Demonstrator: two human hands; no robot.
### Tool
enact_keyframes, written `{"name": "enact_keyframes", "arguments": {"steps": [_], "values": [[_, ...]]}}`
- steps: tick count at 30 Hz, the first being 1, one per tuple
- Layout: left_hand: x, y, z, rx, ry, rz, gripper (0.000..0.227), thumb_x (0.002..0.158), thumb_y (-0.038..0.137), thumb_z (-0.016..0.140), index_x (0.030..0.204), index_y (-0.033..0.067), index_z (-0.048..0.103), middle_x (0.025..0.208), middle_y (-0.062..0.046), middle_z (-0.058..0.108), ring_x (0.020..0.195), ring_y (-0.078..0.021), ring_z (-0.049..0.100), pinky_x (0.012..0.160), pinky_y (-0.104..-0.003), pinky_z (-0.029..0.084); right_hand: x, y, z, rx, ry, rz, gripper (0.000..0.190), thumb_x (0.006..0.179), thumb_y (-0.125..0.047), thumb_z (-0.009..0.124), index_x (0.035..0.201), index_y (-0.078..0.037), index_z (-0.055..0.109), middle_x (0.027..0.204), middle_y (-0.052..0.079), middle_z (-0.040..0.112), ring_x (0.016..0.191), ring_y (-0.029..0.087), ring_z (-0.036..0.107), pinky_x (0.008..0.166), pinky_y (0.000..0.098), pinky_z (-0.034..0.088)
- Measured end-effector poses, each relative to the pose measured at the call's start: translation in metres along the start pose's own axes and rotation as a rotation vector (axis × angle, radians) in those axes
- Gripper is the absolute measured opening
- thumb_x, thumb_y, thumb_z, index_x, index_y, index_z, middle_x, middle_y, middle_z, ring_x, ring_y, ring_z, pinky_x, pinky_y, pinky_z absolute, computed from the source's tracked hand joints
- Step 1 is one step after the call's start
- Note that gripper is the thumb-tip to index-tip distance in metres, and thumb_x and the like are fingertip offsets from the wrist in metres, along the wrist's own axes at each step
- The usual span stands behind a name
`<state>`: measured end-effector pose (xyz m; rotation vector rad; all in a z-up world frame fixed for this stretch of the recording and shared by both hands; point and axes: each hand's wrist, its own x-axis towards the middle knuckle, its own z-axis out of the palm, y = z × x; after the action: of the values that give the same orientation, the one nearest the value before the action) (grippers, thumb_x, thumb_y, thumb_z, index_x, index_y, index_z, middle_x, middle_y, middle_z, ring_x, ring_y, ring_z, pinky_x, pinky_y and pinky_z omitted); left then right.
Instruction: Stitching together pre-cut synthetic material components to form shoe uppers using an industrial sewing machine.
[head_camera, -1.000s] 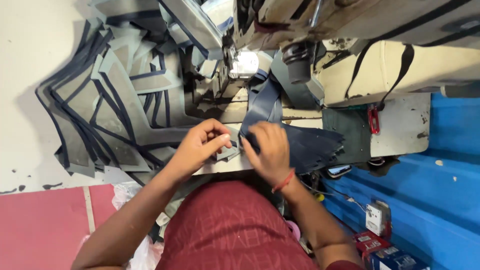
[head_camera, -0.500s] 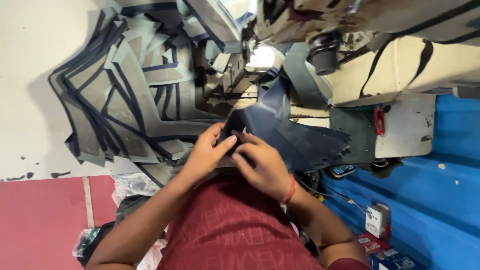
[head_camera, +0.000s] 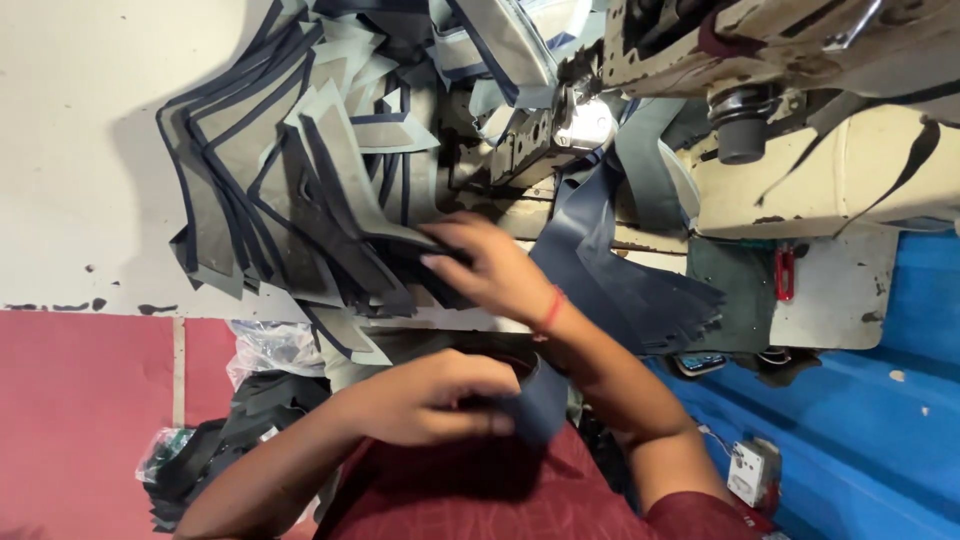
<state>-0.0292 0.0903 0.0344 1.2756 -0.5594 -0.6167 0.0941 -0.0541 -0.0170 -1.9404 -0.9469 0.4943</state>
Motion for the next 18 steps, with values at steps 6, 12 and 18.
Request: {"name": "enact_keyframes", "arguments": {"steps": [6, 12, 18], "values": [[0.003, -0.011, -0.009, -0.269, 0.433, -0.050, 0.022, 0.110, 0.016, 0.053, 0.118, -0.0025, 0.063, 0.112, -0.010, 0.073, 0.108, -0.0160, 0.067, 0.099, -0.032, 0.052, -0.046, 0.003, -0.052, 0.156, 0.281, 0.078, 0.030, 0.110, -0.015, 0.056, 0.134, 0.001, 0.064, 0.124, 0.014, 0.065, 0.112, 0.027, 0.064, 0.100, 0.0343, 0.050], [0.021, -0.024, -0.029, -0.760, 0.981, 0.028, 0.030, 0.108, 0.019, 0.045, 0.126, 0.0002, 0.060, 0.119, -0.015, 0.072, 0.098, -0.0209, 0.071, 0.086, -0.037, 0.058, -0.071, -0.039, -0.032, -0.280, 0.207, -0.240, 0.045, 0.087, -0.004, 0.076, 0.130, -0.004, 0.066, 0.126, 0.013, 0.063, 0.111, 0.032, 0.062, 0.098, 0.0399, 0.048], [0.022, -0.013, -0.023, -0.830, 0.927, 0.115, 0.041, 0.110, 0.028, 0.038, 0.125, -0.0027, 0.061, 0.117, -0.012, 0.072, 0.101, -0.0195, 0.071, 0.090, -0.036, 0.058, -0.071, -0.043, -0.018, -0.442, 0.378, -0.212, 0.049, 0.078, -0.008, 0.089, 0.123, -0.010, 0.070, 0.126, 0.009, 0.064, 0.109, 0.028, 0.062, 0.093, 0.0388, 0.048]]}}
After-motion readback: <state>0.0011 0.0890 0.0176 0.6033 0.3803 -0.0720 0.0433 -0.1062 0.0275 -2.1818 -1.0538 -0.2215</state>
